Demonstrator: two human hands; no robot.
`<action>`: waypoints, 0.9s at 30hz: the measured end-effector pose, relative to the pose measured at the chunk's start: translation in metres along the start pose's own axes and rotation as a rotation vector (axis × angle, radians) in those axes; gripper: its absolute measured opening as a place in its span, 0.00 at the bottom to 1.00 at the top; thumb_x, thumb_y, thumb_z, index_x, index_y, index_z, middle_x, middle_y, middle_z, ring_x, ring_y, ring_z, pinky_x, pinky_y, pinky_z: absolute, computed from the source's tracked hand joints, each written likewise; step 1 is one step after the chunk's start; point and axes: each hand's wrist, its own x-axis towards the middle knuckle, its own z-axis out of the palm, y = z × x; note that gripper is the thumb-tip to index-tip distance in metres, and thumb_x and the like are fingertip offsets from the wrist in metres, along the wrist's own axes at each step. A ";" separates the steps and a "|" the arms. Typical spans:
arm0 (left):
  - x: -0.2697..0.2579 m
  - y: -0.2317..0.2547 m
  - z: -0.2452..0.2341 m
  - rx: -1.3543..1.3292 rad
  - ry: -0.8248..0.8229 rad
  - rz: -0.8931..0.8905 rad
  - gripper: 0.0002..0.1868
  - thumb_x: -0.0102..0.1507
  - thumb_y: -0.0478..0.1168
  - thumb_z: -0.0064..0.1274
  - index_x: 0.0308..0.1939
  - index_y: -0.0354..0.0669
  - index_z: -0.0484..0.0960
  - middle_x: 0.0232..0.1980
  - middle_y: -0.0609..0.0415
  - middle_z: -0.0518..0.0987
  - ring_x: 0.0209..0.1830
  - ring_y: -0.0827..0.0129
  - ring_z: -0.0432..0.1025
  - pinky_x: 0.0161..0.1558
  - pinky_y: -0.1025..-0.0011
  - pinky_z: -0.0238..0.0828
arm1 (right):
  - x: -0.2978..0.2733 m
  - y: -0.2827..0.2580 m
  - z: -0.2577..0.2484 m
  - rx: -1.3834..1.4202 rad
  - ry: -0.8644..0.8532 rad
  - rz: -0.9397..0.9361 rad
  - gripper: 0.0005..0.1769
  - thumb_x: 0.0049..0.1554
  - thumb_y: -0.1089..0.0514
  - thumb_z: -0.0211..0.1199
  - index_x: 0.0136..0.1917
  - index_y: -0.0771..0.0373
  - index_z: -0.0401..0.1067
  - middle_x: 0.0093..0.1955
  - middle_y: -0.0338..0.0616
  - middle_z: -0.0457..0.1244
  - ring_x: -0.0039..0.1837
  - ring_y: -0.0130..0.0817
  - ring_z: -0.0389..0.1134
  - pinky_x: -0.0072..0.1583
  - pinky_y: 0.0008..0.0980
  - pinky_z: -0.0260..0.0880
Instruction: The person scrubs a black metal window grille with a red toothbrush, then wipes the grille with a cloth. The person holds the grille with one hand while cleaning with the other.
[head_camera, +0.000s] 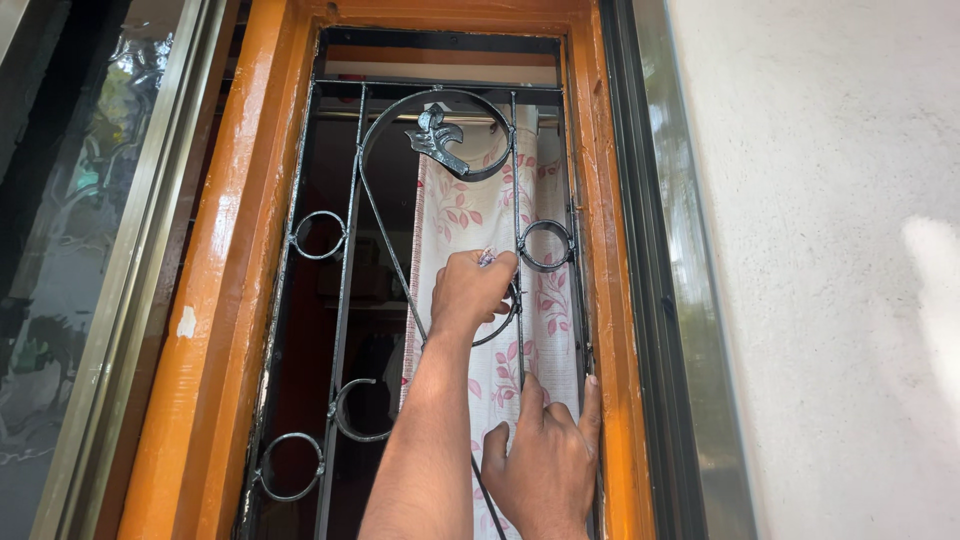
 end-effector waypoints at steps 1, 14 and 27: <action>-0.004 0.001 0.000 0.006 0.015 0.037 0.17 0.56 0.49 0.52 0.28 0.36 0.84 0.28 0.46 0.83 0.33 0.57 0.84 0.41 0.58 0.80 | 0.001 0.000 -0.002 -0.001 -0.030 0.018 0.41 0.45 0.56 0.62 0.69 0.75 0.62 0.36 0.61 0.68 0.43 0.48 0.74 0.79 0.49 0.27; -0.014 -0.011 0.002 0.143 0.160 0.551 0.14 0.55 0.43 0.51 0.32 0.39 0.87 0.31 0.45 0.84 0.32 0.54 0.79 0.40 0.60 0.73 | 0.002 -0.003 -0.007 0.001 -0.118 0.061 0.40 0.47 0.55 0.62 0.71 0.73 0.61 0.41 0.63 0.70 0.47 0.47 0.75 0.80 0.47 0.25; 0.011 -0.035 0.003 -0.397 0.253 0.590 0.12 0.69 0.41 0.51 0.38 0.35 0.80 0.28 0.52 0.78 0.27 0.70 0.72 0.32 0.68 0.67 | -0.001 0.002 0.002 0.025 -0.052 0.042 0.40 0.47 0.54 0.61 0.71 0.72 0.62 0.38 0.63 0.69 0.47 0.51 0.74 0.80 0.48 0.29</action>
